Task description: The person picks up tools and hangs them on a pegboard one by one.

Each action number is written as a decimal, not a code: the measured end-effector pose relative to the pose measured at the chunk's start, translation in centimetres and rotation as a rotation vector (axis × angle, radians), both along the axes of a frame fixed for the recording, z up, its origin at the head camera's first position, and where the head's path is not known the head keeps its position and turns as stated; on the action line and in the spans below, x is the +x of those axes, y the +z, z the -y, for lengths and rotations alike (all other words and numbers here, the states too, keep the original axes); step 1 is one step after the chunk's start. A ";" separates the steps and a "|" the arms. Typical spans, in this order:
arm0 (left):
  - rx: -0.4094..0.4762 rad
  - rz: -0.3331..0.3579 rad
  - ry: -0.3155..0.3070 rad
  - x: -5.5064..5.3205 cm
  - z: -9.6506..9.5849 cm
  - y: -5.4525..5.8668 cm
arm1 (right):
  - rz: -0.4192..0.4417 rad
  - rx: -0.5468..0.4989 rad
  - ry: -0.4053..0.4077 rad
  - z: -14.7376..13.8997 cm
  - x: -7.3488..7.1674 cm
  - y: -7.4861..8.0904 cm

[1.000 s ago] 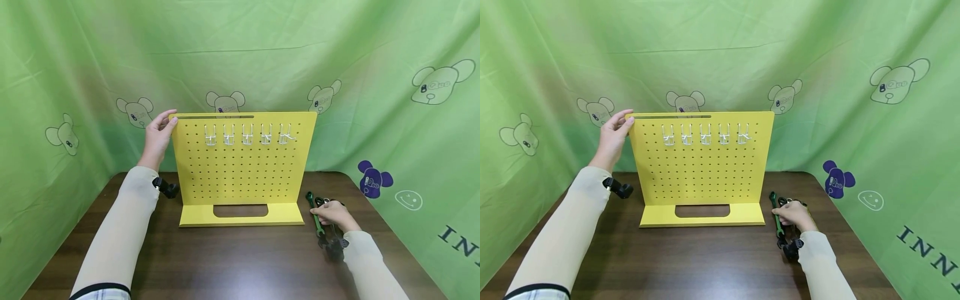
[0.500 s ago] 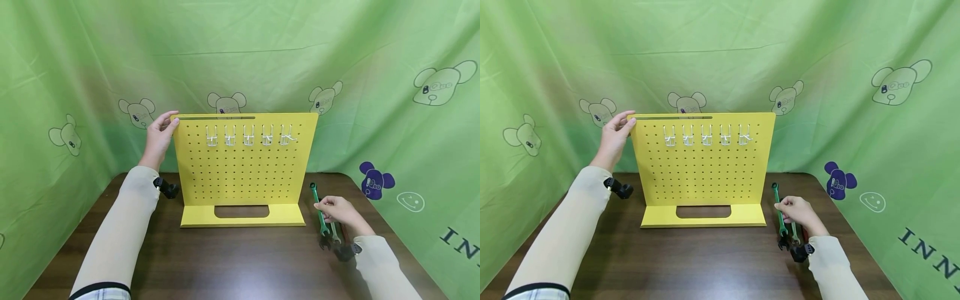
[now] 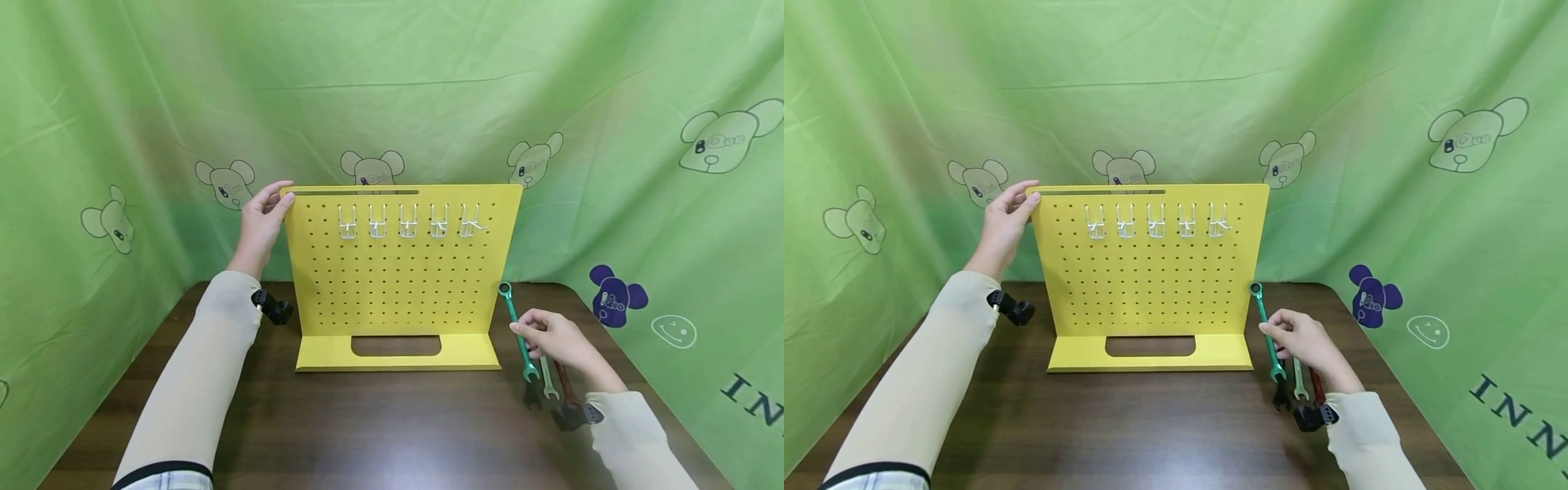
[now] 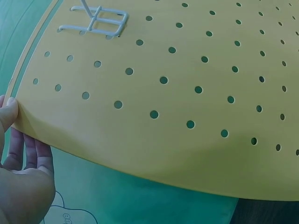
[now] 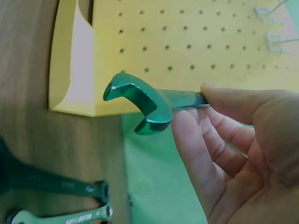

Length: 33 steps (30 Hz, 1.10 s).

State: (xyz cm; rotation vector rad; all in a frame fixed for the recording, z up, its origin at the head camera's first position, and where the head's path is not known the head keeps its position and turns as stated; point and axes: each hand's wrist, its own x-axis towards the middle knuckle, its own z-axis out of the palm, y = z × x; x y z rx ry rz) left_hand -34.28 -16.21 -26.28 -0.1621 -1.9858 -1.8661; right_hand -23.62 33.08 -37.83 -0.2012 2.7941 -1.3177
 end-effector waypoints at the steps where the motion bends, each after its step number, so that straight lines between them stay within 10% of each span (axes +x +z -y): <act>1: 0.001 -0.002 0.002 0.0 0.0 0.0 | -0.008 0.003 0.001 0.2 0.0 0.2; 33: -0.012 -0.004 0.008 -0.4 0.2 -0.1 | -0.166 -0.117 0.271 15.7 -2.8 3.8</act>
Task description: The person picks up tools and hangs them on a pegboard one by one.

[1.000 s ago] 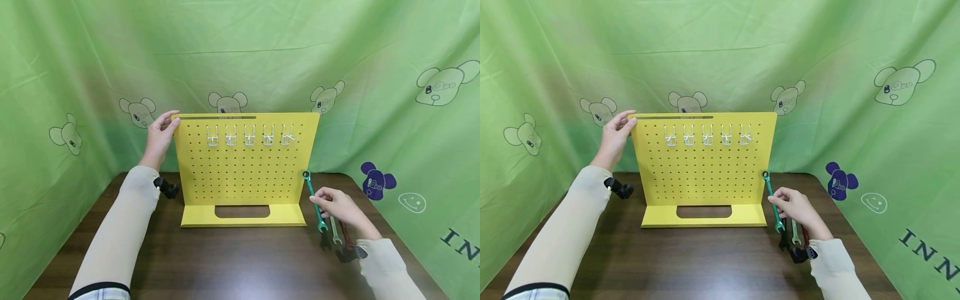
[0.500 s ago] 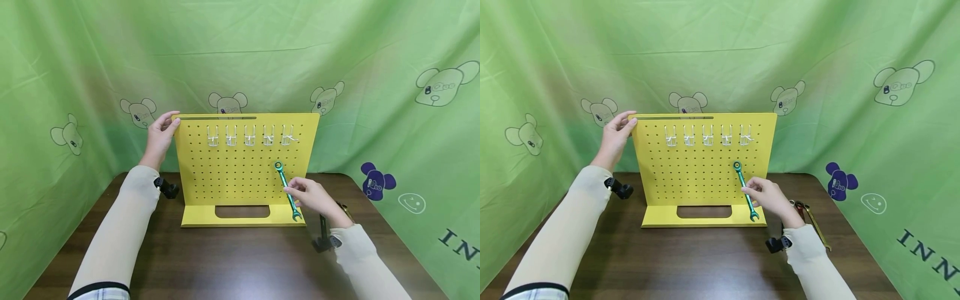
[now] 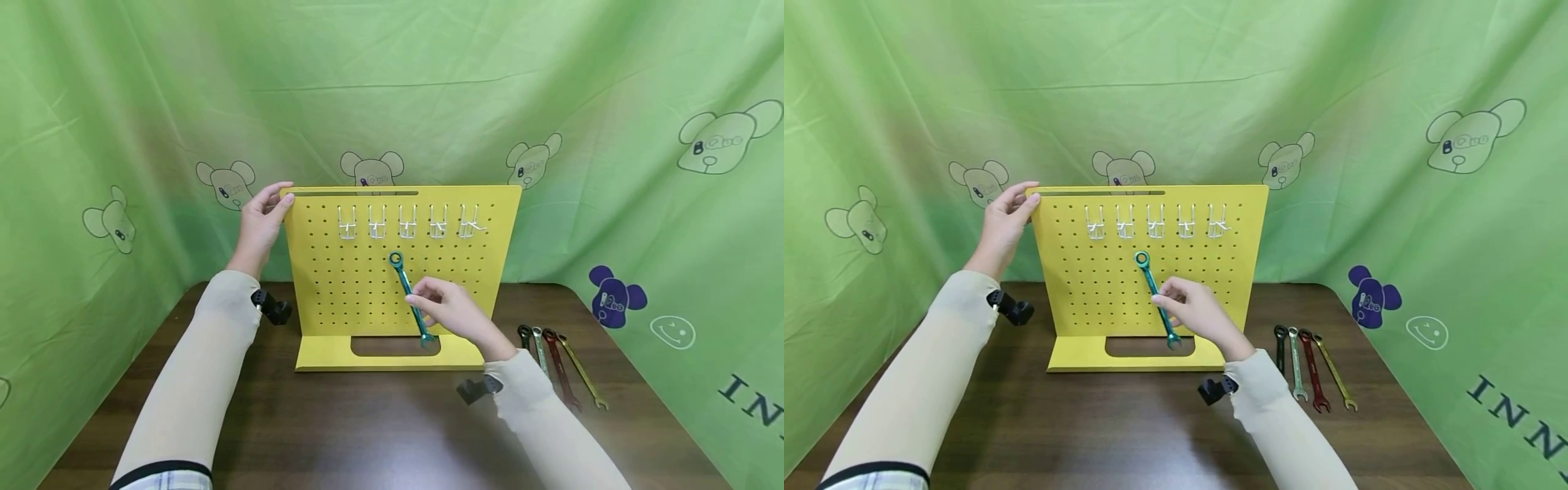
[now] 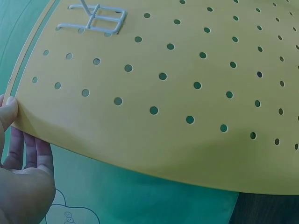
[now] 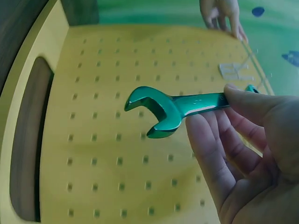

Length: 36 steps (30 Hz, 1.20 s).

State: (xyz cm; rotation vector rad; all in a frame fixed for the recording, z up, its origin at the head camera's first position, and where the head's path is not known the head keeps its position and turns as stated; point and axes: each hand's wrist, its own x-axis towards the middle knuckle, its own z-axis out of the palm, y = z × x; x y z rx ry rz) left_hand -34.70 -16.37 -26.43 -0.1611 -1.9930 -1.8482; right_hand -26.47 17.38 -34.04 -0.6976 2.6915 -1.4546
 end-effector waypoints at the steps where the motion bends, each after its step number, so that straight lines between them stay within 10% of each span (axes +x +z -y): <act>1: 0.000 0.003 0.000 0.0 0.0 0.0 | -0.002 -0.009 0.007 0.5 0.0 0.1; 36: 0.005 0.005 -0.006 0.5 -0.1 0.2 | -0.012 -0.185 0.020 8.5 -3.2 1.0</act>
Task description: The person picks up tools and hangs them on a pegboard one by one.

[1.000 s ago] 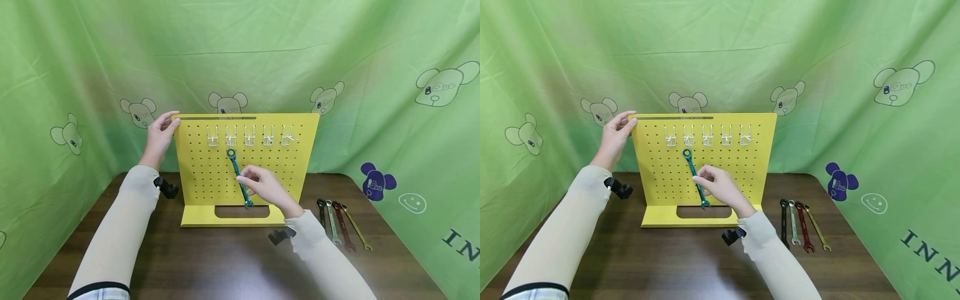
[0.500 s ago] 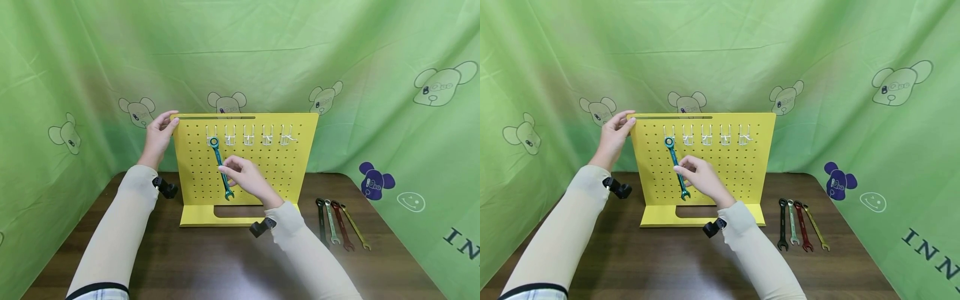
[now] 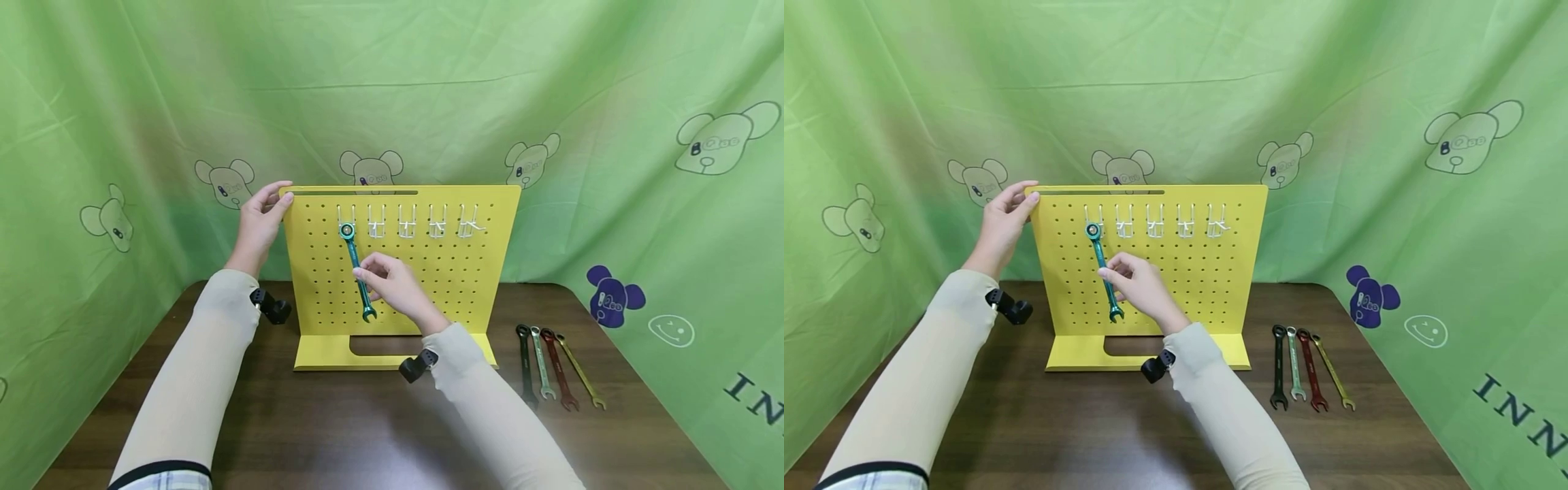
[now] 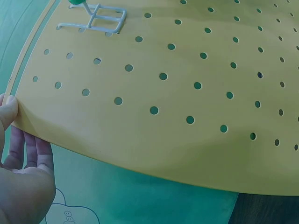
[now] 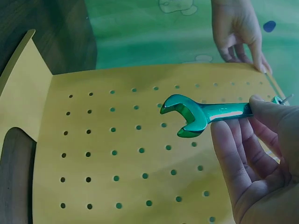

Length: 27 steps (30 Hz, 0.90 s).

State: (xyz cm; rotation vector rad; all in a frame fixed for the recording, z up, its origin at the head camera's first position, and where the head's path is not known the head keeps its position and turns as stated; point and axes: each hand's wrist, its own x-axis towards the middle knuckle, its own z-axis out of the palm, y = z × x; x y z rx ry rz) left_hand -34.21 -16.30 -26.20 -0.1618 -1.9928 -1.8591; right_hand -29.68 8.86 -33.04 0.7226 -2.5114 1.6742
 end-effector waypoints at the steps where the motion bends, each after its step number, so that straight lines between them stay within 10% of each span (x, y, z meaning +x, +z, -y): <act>1: 0.000 0.000 0.000 0.0 0.0 0.0 | 0.003 -0.003 -0.001 0.1 -0.1 -0.1; 27: 0.017 -0.003 -0.004 0.0 -0.1 -0.1 | 0.181 -0.107 -0.040 1.8 -2.3 -1.5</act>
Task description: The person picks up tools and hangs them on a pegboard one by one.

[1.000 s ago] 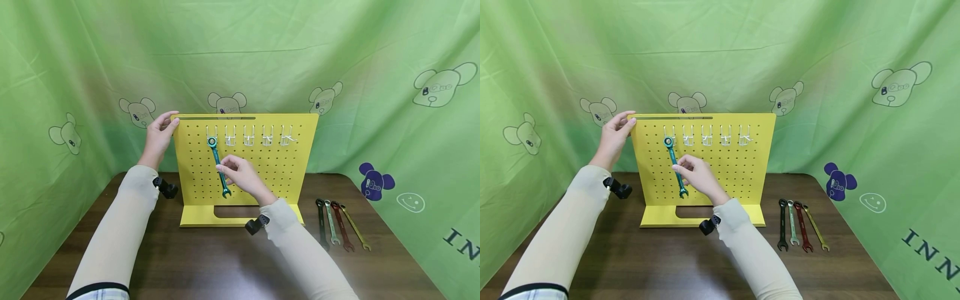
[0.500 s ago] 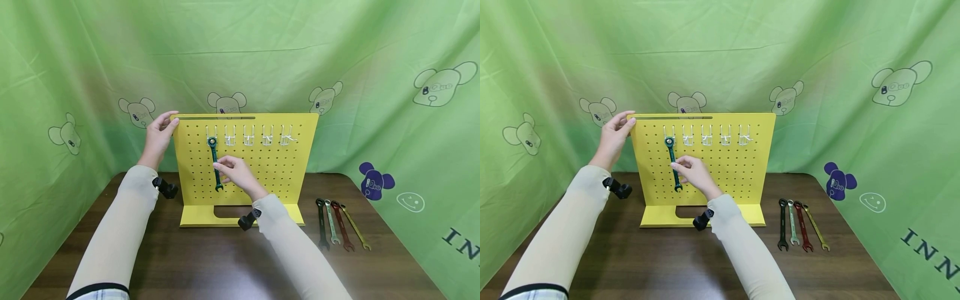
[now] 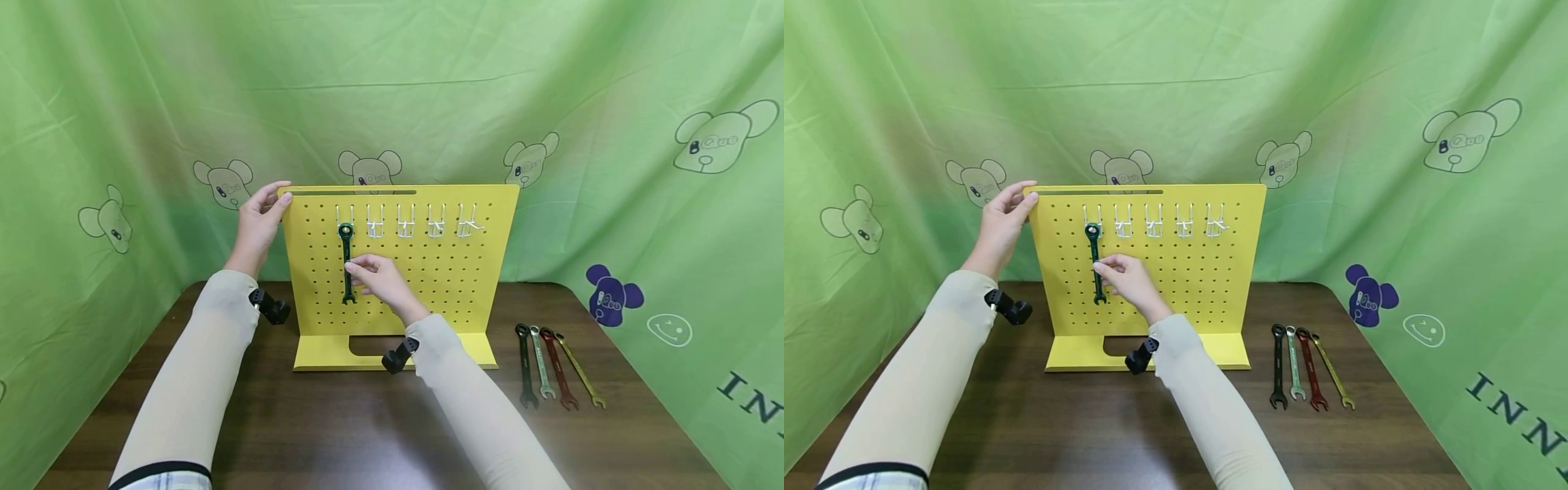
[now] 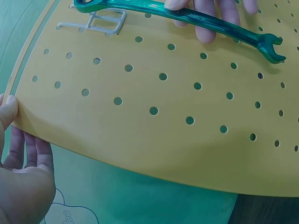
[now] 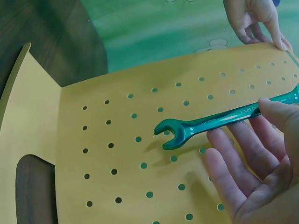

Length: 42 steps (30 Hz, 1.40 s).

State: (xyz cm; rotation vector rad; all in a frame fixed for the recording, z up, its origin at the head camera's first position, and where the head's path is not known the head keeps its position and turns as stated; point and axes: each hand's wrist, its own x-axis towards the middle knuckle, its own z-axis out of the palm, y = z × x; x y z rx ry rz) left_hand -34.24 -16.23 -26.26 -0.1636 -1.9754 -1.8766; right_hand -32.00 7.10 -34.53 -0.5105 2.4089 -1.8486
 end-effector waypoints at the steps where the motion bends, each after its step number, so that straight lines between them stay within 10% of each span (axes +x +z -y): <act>1: -0.001 0.002 0.000 0.0 0.0 0.0 | -0.001 0.001 0.000 0.0 0.1 0.0; 15: -0.004 0.007 -0.002 -0.1 0.1 -0.1 | -0.149 0.110 -0.060 -1.0 1.5 0.2; 42: -0.019 0.000 0.002 -0.1 0.1 0.0 | -0.113 0.231 -0.058 -8.6 3.4 -0.8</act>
